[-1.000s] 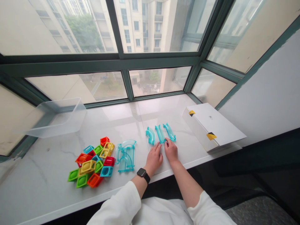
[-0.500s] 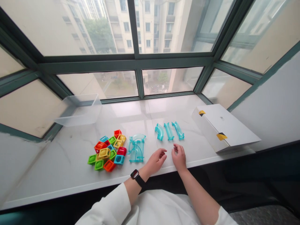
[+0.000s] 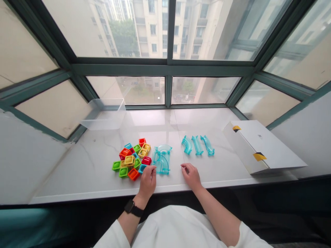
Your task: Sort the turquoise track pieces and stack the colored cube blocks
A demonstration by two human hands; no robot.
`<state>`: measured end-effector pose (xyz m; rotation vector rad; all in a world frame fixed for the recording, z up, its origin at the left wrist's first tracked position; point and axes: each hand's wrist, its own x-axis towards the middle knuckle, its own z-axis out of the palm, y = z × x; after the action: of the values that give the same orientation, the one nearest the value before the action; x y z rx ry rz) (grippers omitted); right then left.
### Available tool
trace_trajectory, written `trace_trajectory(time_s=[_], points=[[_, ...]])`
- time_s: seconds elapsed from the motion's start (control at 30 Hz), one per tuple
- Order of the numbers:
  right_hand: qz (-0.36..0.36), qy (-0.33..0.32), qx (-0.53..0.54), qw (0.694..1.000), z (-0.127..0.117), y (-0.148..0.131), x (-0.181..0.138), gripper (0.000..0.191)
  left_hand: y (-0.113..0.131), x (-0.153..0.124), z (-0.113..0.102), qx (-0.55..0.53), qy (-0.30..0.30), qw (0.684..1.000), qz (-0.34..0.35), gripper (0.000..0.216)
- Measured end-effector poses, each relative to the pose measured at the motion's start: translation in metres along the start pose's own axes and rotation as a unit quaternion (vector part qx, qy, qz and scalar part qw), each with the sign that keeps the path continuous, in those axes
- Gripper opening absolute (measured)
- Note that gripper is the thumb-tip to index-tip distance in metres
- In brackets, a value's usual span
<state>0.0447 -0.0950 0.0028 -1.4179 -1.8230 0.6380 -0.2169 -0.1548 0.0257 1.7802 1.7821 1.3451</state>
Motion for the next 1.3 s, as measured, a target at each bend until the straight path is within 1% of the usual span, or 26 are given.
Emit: trace_trajectory(time_s=[0.07, 0.13, 0.27, 0.33, 0.4, 0.5, 0.6, 0.7, 0.8, 0.97, 1.07, 1.13, 1.2, 1.3], points=[[-0.012, -0.012, 0.013, 1.0, 0.007, -0.011, 0.006, 0.022, -0.003, -0.009, 0.008, 0.024, -0.019, 0.998, 0.059, 0.022], [-0.02, -0.024, 0.033, 0.999, 0.013, -0.022, 0.013, 0.023, -0.003, -0.016, 0.015, 0.048, -0.038, 0.994, 0.094, 0.025], [0.002, -0.059, 0.044, 0.997, 0.023, -0.046, 0.027, 0.022, -0.001, -0.021, 0.019, 0.081, -0.077, 0.986, 0.122, 0.032], [0.022, -0.09, 0.026, 0.995, 0.028, -0.055, 0.033, 0.021, 0.0, -0.019, 0.019, 0.093, -0.104, 0.981, 0.136, 0.032], [0.036, -0.121, 0.001, 0.992, 0.034, -0.059, 0.037, 0.02, 0.001, -0.017, 0.02, 0.105, -0.116, 0.977, 0.147, 0.031], [0.049, -0.149, -0.014, 0.988, 0.042, -0.058, 0.04, 0.019, 0.002, -0.015, 0.022, 0.117, -0.109, 0.976, 0.151, 0.026], [0.073, -0.16, 0.01, 0.984, 0.044, -0.055, 0.041, 0.021, 0.001, -0.015, 0.024, 0.118, -0.104, 0.976, 0.15, 0.026], [0.113, -0.154, 0.039, 0.981, 0.042, -0.051, 0.044, 0.025, 0.0, -0.016, 0.025, 0.123, -0.1, 0.977, 0.145, 0.029], [0.137, -0.153, 0.058, 0.977, 0.039, -0.046, 0.048, 0.028, 0.0, -0.016, 0.025, 0.125, -0.102, 0.977, 0.142, 0.03], [0.168, -0.181, 0.091, 0.965, 0.031, -0.036, 0.051, 0.027, 0.002, -0.014, 0.025, 0.133, -0.115, 0.973, 0.149, 0.029], [0.198, -0.214, 0.115, 0.95, 0.025, -0.034, 0.05, 0.024, 0.001, -0.012, 0.025, 0.134, -0.118, 0.972, 0.154, 0.029], [0.229, -0.244, 0.136, 0.933, 0.021, -0.034, 0.048, 0.02, 0.001, -0.012, 0.026, 0.132, -0.121, 0.971, 0.157, 0.03], [0.266, -0.274, 0.164, 0.909, 0.017, -0.034, 0.047, 0.017, -0.001, -0.011, 0.027, 0.132, -0.122, 0.97, 0.16, 0.032], [0.329, -0.314, 0.207, 0.866, 0.011, -0.032, 0.044, 0.016, -0.002, -0.012, 0.028, 0.135, -0.121, 0.97, 0.162, 0.035]])
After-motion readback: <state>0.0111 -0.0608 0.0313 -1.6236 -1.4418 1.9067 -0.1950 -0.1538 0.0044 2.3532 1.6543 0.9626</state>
